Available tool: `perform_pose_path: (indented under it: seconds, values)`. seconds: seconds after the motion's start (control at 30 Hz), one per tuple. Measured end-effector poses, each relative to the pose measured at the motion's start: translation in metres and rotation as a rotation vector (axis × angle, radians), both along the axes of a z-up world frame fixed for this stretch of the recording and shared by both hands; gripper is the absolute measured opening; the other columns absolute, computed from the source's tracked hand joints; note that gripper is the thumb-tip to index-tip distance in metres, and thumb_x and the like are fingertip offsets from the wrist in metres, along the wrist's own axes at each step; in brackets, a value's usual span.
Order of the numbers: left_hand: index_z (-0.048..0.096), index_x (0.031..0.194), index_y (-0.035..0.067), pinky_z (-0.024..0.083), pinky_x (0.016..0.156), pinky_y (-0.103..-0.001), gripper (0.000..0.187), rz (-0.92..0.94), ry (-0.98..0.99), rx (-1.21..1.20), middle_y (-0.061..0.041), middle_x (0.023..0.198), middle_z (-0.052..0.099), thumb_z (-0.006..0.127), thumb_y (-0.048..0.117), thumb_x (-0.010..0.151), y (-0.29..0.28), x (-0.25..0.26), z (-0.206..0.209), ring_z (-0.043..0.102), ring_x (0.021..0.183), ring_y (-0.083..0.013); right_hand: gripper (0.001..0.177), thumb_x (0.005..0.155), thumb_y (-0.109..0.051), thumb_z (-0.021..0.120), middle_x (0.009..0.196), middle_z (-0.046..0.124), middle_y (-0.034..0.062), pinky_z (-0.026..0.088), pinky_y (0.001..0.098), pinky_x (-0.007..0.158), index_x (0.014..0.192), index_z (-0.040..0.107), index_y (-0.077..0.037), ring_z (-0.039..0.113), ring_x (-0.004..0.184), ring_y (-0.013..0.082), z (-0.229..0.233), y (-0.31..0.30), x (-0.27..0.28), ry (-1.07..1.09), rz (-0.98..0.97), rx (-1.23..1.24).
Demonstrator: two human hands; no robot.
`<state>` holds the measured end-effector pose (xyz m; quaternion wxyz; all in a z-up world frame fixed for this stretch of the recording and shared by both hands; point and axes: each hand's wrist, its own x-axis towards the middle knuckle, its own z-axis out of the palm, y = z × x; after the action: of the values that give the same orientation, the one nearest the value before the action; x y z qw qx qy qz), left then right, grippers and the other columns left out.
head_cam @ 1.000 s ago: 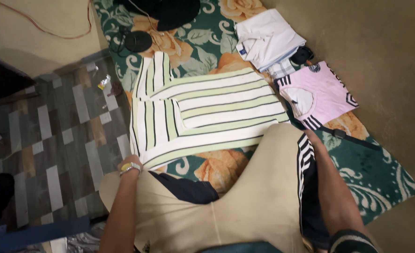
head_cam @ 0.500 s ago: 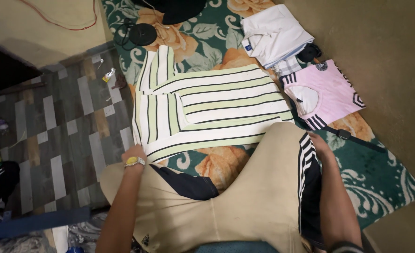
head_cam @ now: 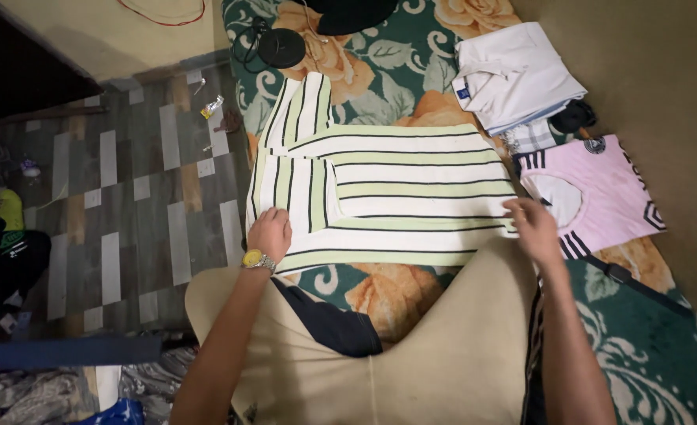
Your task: Folding a striped hoodie on a bed
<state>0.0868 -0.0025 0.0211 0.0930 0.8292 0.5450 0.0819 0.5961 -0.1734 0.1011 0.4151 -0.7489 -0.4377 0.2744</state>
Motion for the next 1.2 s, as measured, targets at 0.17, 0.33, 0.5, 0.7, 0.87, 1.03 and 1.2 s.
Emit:
perform_pose_path:
  seconds: [0.17, 0.33, 0.5, 0.7, 0.87, 1.03, 1.2]
  values:
    - [0.025, 0.163, 0.019, 0.014, 0.126, -0.049, 0.064, -0.202, 0.194, -0.074, -0.01, 0.171, 0.021, 0.049, 0.026, 0.105, 0.022, 0.06, 0.053, 0.016, 0.157, -0.0293, 0.039, 0.102, -0.03, 0.059, 0.135, 0.06, 0.0261, 0.044, 0.0587, 0.113, 0.135, 0.062, -0.008, 0.054, 0.131, 0.0483, -0.075, 0.09, -0.037, -0.382, 0.336, -0.112]
    - [0.019, 0.164, 0.02, 0.002, 0.127, -0.051, 0.064, -0.23, 0.211, -0.176, -0.007, 0.173, 0.011, 0.037, 0.043, 0.108, 0.063, 0.089, 0.016, 0.005, 0.159, -0.0282, 0.055, 0.106, -0.037, 0.045, 0.159, 0.039, 0.0235, 0.029, 0.0543, 0.123, 0.152, 0.044, -0.007, 0.031, 0.152, 0.0384, -0.08, 0.149, -0.075, -0.597, 0.47, -0.313]
    - [0.024, 0.163, 0.013, 0.014, 0.124, -0.06, 0.079, -0.251, 0.006, -0.018, -0.013, 0.168, 0.026, 0.057, 0.042, 0.098, 0.138, 0.094, -0.051, 0.024, 0.154, -0.0352, 0.066, 0.108, -0.051, 0.028, 0.171, 0.022, 0.0124, 0.012, 0.0471, 0.128, 0.163, 0.028, -0.013, 0.016, 0.159, 0.0264, -0.121, 0.192, -0.04, -0.853, 0.475, -0.314]
    - [0.042, 0.153, -0.008, 0.028, 0.118, -0.059, 0.081, -0.19, -0.147, 0.234, -0.029, 0.155, 0.044, 0.079, 0.019, 0.086, 0.219, 0.07, -0.086, 0.039, 0.144, -0.0464, 0.078, 0.107, -0.06, 0.011, 0.17, 0.027, 0.0135, 0.004, 0.0485, 0.128, 0.163, 0.028, -0.008, 0.018, 0.158, 0.0272, -0.124, 0.242, -0.002, -0.809, 0.44, -0.244]
    - [0.033, 0.155, -0.013, 0.025, 0.119, -0.06, 0.073, 0.131, -0.235, 0.246, -0.034, 0.156, 0.033, 0.054, 0.039, 0.107, 0.251, 0.006, -0.124, 0.032, 0.145, -0.0501, 0.066, 0.113, -0.045, 0.025, 0.163, 0.034, 0.0246, 0.024, 0.0567, 0.121, 0.159, 0.036, 0.002, 0.034, 0.148, 0.0428, -0.139, 0.262, 0.041, -0.727, 0.206, -0.036]
    - [0.043, 0.149, -0.005, 0.041, 0.102, -0.056, 0.087, 0.21, -0.047, 0.406, -0.028, 0.146, 0.038, 0.037, 0.07, 0.106, 0.281, -0.013, -0.166, 0.041, 0.134, -0.0455, 0.038, 0.108, -0.012, 0.048, 0.134, 0.061, 0.0135, 0.04, 0.0479, 0.108, 0.143, 0.062, -0.009, 0.057, 0.126, 0.0363, -0.144, 0.273, 0.085, -0.608, 0.228, 0.101]
    - [0.06, 0.115, 0.006, 0.047, 0.077, -0.046, 0.06, 0.117, 0.111, 0.506, -0.014, 0.114, 0.053, 0.076, 0.059, 0.092, 0.317, 0.001, -0.16, 0.056, 0.104, -0.0358, 0.029, 0.104, -0.028, 0.064, 0.111, 0.057, -0.0036, 0.048, 0.0454, 0.088, 0.132, 0.069, -0.032, 0.056, 0.11, 0.0233, -0.192, 0.288, 0.092, -0.809, 0.168, -0.042]
